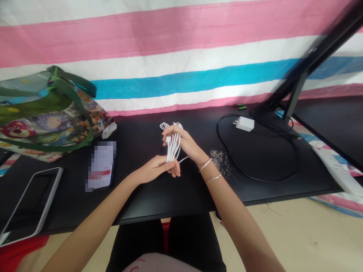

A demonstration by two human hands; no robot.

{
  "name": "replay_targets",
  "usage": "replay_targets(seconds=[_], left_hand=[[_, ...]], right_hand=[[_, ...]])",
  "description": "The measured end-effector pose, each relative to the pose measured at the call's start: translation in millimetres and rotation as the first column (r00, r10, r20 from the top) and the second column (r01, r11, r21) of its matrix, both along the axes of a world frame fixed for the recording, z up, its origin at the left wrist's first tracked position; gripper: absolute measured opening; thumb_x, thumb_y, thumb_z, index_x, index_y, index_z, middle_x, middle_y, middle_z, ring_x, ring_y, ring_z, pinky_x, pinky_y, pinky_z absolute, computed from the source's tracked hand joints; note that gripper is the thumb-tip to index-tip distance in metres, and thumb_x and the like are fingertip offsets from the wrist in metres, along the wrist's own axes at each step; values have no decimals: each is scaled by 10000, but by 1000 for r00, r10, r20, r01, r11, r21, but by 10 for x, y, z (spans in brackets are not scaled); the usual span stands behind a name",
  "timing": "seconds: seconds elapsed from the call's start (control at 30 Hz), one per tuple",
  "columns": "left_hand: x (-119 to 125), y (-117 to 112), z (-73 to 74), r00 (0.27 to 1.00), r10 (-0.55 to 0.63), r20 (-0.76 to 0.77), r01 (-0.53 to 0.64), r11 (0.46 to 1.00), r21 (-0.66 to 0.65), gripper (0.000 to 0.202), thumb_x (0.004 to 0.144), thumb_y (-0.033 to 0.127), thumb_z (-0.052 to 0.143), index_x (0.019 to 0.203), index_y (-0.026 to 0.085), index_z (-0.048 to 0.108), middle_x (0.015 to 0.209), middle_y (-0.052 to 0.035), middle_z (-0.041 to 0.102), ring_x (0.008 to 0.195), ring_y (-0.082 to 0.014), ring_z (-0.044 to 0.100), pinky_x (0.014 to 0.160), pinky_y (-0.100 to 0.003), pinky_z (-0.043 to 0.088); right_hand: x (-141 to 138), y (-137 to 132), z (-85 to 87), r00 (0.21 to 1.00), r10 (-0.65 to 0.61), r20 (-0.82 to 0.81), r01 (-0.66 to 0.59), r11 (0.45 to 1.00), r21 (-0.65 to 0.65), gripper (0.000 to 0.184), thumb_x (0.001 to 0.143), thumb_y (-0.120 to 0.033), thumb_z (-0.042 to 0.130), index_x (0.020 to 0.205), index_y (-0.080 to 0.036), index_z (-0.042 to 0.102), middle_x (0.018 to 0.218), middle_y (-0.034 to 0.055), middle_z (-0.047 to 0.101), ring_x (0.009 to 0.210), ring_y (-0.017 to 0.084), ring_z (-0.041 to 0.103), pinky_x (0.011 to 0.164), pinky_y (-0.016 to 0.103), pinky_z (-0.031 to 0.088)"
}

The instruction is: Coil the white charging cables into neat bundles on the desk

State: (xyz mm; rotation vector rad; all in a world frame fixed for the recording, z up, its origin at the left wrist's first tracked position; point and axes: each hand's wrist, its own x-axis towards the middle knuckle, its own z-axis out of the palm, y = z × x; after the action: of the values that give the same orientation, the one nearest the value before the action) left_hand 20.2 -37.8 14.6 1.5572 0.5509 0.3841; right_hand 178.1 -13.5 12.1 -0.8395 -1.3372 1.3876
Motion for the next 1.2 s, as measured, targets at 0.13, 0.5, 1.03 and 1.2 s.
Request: replay_targets(seconds=[0.13,0.5,1.03,1.2], left_hand=[[6,-13,20,999,-26,-18,26,1000,-18,340,913,419,453,755,153,594,797,-49,684,705,-114,612,685,-226,454],[8,-9,12,1000,-19,11,19,999,45,412,897,494,436,714,156,585,777,-54,686,730,-127,606,713,-236,448],[-27,50,36,960,250,129,-237,965,-110,544,778,711,458,620,192,409,664,-28,632,677,-142,624,674,-259,476],[-24,56,30,933,298,204,-252,942,-223,561,734,722,513,593,199,364,588,11,564,608,-124,581,651,-256,482]], right_hand=[[-9,7,-4,1000,24,-9,-25,1000,-10,164,728,-337,660,790,-197,602,732,-15,616,632,116,614,660,278,528],[-35,-5,22,1000,10,3,-10,1000,-9,110,698,-255,655,790,-209,619,699,-31,615,632,111,604,683,287,542],[89,12,13,985,-99,141,97,995,25,307,748,-468,643,950,-237,626,965,16,683,837,166,647,771,309,512],[62,18,-1,988,-125,88,126,992,-9,474,703,-665,610,890,-230,602,846,-6,656,740,149,630,726,299,518]])
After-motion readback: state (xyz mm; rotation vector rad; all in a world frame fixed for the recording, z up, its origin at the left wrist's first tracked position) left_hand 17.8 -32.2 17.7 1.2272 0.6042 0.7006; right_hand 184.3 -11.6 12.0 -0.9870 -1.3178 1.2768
